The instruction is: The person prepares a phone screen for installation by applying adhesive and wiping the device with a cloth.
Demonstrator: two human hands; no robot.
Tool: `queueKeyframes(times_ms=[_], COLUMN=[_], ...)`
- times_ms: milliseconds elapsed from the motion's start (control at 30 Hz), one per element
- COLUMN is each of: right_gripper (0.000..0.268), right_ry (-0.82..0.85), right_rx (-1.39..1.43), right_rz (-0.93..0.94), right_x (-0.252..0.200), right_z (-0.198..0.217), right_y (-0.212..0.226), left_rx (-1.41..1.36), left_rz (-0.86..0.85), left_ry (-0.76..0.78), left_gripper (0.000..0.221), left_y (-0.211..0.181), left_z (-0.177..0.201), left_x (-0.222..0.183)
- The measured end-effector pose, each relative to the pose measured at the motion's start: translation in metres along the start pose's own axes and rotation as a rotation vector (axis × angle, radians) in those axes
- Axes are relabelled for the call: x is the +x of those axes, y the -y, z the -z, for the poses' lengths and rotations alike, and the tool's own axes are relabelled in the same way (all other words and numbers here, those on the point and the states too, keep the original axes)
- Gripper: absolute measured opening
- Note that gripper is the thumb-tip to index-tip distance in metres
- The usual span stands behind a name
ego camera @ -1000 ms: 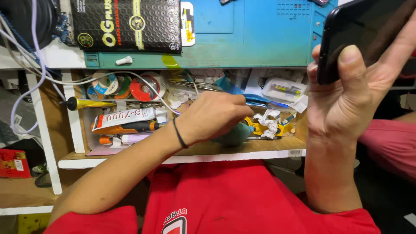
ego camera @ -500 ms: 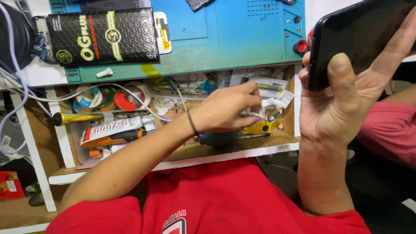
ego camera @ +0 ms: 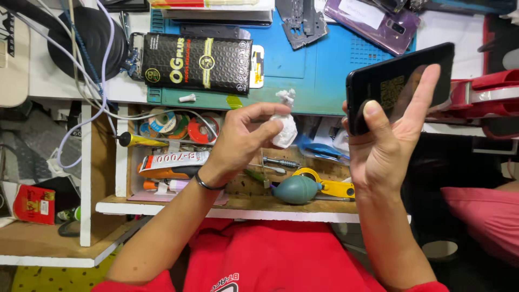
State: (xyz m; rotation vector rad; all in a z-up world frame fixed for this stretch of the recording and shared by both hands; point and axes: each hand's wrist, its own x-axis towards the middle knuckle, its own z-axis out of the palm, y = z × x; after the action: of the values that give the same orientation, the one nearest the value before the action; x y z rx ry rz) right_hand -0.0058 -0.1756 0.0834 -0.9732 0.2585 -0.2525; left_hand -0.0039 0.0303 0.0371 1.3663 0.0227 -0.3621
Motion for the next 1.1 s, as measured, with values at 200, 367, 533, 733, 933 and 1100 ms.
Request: queueKeyframes(times_ms=[200, 367, 533, 733, 933, 1100], right_gripper=[0.114, 0.109, 0.105, 0.105, 0.102, 0.103], right_ry=[-0.059, -0.110, -0.101, -0.096, -0.087, -0.112], right_rx=[-0.097, -0.125, -0.122, -0.105, -0.084, -0.070], right_rz=[-0.063, -0.089, -0.071, -0.087, -0.042, -0.039], right_x=[-0.002, -0.004, -0.001, 0.001, 0.001, 0.000], right_z=[0.007, 0.005, 0.010, 0.013, 0.020, 0.014], right_y=[0.001, 0.005, 0.005, 0.002, -0.001, -0.004], left_rx=[0.575, 1.350, 1.392, 1.199, 0.513, 0.179], left_rz=[-0.486, -0.905, -0.863, -0.750, -0.323, -0.215], left_ry=[-0.189, -0.232, -0.095, -0.021, 0.050, 0.008], left_gripper=[0.034, 0.022, 0.016, 0.014, 0.009, 0.016], left_y=[-0.021, 0.010, 0.018, 0.007, -0.025, -0.020], left_z=[-0.003, -0.002, 0.003, 0.004, 0.002, 0.002], left_x=[0.022, 0.052, 0.052, 0.053, 0.034, 0.017])
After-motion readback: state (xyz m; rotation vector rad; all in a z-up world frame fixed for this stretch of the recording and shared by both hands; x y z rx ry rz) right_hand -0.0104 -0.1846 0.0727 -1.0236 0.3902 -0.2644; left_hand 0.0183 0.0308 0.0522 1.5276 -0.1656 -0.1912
